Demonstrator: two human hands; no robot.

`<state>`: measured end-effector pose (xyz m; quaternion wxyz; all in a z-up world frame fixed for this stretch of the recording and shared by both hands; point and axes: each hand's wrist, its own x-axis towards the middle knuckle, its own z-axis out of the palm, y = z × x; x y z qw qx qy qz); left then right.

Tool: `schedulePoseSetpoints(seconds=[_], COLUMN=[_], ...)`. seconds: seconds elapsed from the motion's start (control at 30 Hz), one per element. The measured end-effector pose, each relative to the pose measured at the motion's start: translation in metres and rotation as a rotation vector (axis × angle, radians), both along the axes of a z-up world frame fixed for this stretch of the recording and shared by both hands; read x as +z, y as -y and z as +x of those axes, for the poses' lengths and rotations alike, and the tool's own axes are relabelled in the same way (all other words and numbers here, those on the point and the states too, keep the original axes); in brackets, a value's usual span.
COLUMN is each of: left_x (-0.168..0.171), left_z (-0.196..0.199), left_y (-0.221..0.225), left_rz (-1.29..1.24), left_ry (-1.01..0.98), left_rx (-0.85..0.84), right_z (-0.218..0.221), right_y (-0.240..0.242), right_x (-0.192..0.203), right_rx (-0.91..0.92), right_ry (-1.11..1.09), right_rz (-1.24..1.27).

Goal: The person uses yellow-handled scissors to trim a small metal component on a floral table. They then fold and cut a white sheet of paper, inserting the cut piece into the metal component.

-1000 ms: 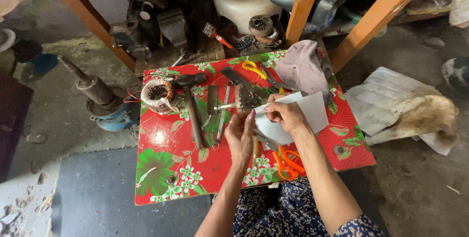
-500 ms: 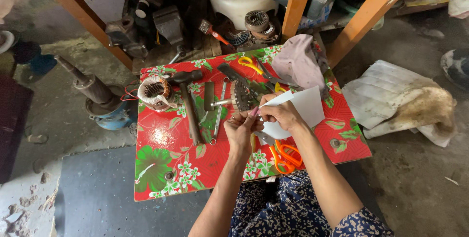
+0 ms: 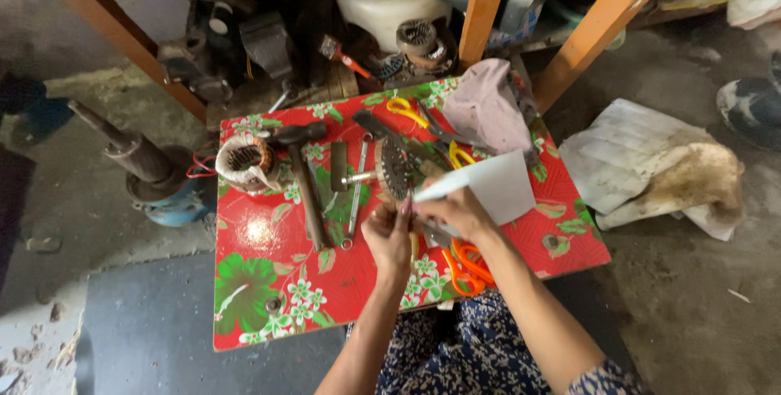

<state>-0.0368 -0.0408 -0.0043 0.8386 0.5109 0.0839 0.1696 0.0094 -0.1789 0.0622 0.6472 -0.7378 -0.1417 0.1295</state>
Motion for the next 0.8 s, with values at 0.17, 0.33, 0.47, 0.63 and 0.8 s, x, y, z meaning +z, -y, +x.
schedulePoseSetpoints(seconds=[0.17, 0.33, 0.47, 0.63, 0.8], left_x=[-0.017, -0.020, -0.018, -0.006, 0.009], left_z=[-0.007, 0.001, 0.004, 0.006, 0.015], left_y=[-0.021, -0.023, -0.014, -0.012, -0.013], left_rz=[-0.001, -0.091, -0.169, -0.213, -0.217], left_ry=[0.017, 0.041, 0.039, 0.030, 0.028], left_rx=[-0.077, -0.026, 0.030, 0.015, 0.019], right_z=[-0.005, -0.007, -0.054, -0.097, -0.115], right_y=[0.030, 0.066, 0.049, 0.025, 0.026], right_x=[-0.010, 0.001, -0.003, -0.004, -0.003], right_rx=[0.017, -0.175, 0.032, -0.002, -0.079], right_ry=[0.031, 0.308, 0.381, 0.401, 0.646], right_rz=[0.029, -0.311, -0.762, -0.967, -0.944])
